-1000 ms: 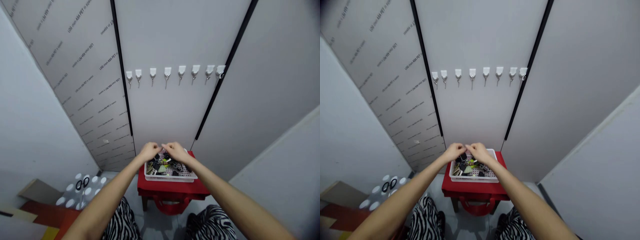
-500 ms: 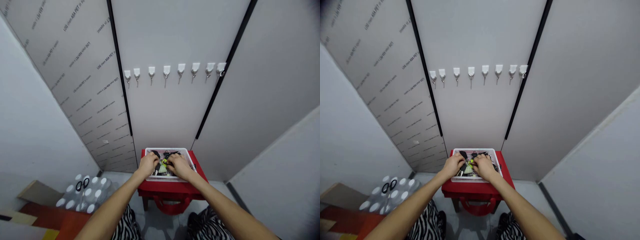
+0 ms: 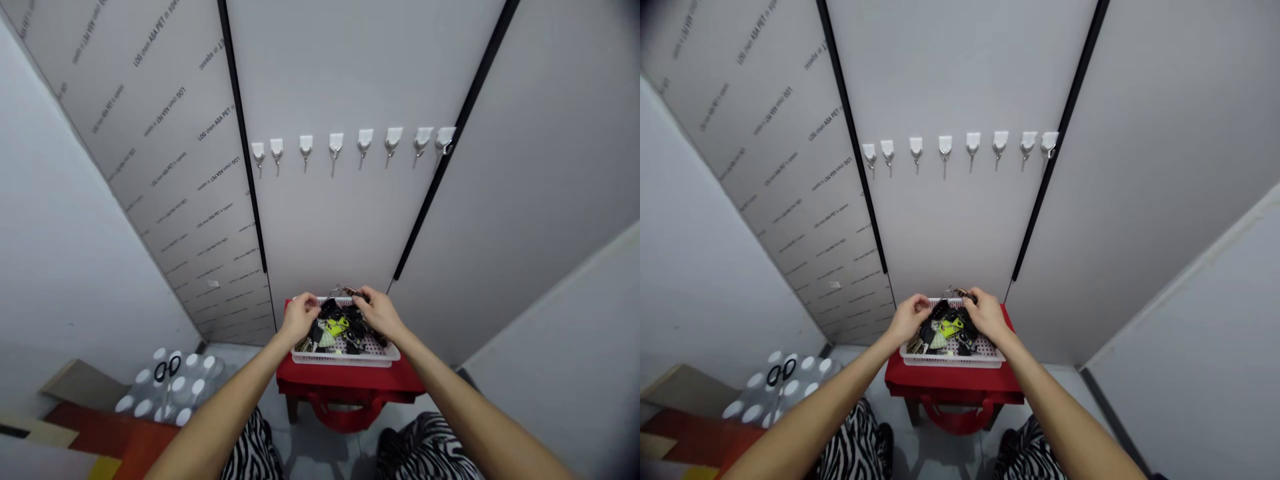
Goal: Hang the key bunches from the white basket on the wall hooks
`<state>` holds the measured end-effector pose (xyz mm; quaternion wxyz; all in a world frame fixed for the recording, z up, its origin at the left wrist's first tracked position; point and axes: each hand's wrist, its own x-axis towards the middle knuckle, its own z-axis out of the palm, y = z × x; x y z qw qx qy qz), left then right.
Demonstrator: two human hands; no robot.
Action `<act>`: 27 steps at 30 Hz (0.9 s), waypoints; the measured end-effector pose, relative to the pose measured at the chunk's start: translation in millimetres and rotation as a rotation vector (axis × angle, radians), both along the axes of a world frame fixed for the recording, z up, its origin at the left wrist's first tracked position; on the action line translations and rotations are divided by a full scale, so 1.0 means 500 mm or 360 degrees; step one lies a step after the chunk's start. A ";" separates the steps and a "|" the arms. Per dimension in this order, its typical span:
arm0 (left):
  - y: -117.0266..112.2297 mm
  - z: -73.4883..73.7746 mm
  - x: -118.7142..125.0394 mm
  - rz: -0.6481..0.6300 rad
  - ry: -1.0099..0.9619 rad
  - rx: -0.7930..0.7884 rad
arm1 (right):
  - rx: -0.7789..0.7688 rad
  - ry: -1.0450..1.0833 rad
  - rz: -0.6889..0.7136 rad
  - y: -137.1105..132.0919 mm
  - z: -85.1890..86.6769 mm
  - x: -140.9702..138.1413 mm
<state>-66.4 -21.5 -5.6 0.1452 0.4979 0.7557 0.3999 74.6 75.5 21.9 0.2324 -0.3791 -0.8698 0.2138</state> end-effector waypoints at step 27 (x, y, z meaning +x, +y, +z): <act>0.046 0.122 0.000 -0.0368 -0.0963 0.0569 | -0.0891 0.1186 0.0477 -0.009 0.133 -0.101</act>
